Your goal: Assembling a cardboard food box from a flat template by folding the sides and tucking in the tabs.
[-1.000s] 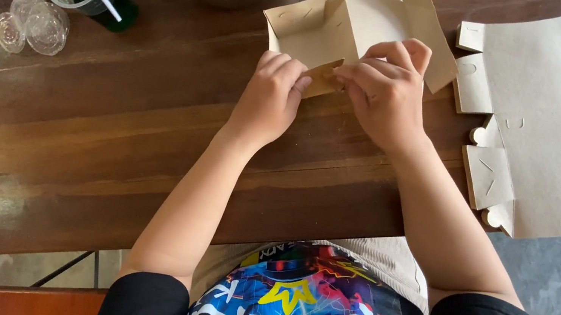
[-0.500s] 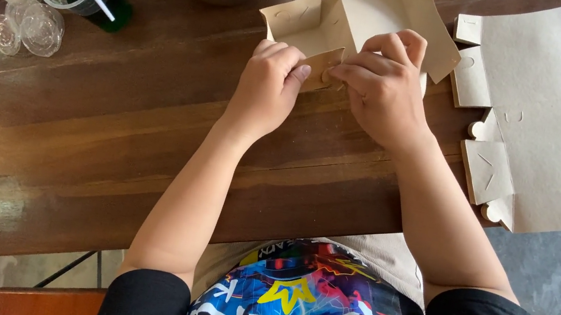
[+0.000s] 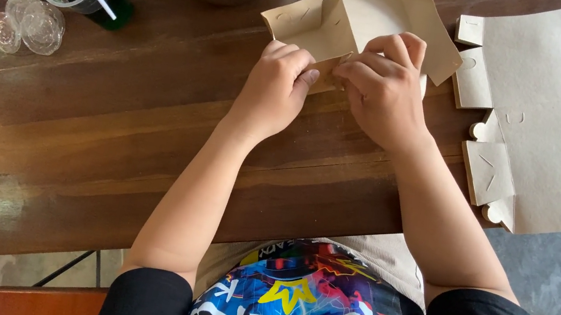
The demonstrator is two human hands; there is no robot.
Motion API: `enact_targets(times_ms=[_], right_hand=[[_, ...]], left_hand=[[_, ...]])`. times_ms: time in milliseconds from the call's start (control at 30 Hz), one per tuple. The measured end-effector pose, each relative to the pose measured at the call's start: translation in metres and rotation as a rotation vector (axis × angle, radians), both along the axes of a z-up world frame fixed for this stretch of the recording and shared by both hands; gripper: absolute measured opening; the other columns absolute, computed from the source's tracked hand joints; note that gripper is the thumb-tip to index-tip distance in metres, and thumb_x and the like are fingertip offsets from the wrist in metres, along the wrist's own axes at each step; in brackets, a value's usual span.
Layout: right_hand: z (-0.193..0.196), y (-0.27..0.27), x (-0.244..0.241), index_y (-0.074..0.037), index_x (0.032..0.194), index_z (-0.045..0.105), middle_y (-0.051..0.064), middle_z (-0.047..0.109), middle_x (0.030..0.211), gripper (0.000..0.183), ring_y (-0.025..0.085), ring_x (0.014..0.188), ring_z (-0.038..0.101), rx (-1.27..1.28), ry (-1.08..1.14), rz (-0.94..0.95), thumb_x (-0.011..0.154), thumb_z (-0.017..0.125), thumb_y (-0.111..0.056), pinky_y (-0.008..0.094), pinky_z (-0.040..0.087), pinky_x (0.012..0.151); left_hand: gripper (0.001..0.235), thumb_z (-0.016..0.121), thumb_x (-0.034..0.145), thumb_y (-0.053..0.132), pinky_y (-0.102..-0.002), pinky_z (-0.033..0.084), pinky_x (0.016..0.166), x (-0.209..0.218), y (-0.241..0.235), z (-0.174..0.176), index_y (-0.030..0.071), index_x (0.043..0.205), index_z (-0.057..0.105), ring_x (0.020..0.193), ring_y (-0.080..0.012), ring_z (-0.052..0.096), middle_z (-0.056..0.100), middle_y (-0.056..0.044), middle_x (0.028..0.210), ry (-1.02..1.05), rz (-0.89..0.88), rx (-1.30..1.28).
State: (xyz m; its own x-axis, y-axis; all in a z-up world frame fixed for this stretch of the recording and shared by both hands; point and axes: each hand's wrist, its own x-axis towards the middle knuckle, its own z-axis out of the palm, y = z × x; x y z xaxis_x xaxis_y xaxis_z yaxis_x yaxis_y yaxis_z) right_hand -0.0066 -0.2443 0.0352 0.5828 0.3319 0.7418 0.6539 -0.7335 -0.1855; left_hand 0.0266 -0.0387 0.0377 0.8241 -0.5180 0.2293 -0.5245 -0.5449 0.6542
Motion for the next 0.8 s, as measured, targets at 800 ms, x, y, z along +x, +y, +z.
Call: enact_targets(times_ms=[800], right_hand=[[-0.054,0.022,0.009,-0.002,0.106,0.075,0.005,0.069,0.097,0.031,0.020,0.094,0.071,1.663,0.755,0.091,0.106,0.061,-0.030,0.044,0.062,0.085]], left_hand=[[0.020,0.056,0.103,0.024,-0.037,0.050,0.089,-0.020,-0.032,0.012,0.010,0.093,0.066,0.086,-0.0247,0.060,0.056,-0.006,0.078,0.001,0.156,-0.349]])
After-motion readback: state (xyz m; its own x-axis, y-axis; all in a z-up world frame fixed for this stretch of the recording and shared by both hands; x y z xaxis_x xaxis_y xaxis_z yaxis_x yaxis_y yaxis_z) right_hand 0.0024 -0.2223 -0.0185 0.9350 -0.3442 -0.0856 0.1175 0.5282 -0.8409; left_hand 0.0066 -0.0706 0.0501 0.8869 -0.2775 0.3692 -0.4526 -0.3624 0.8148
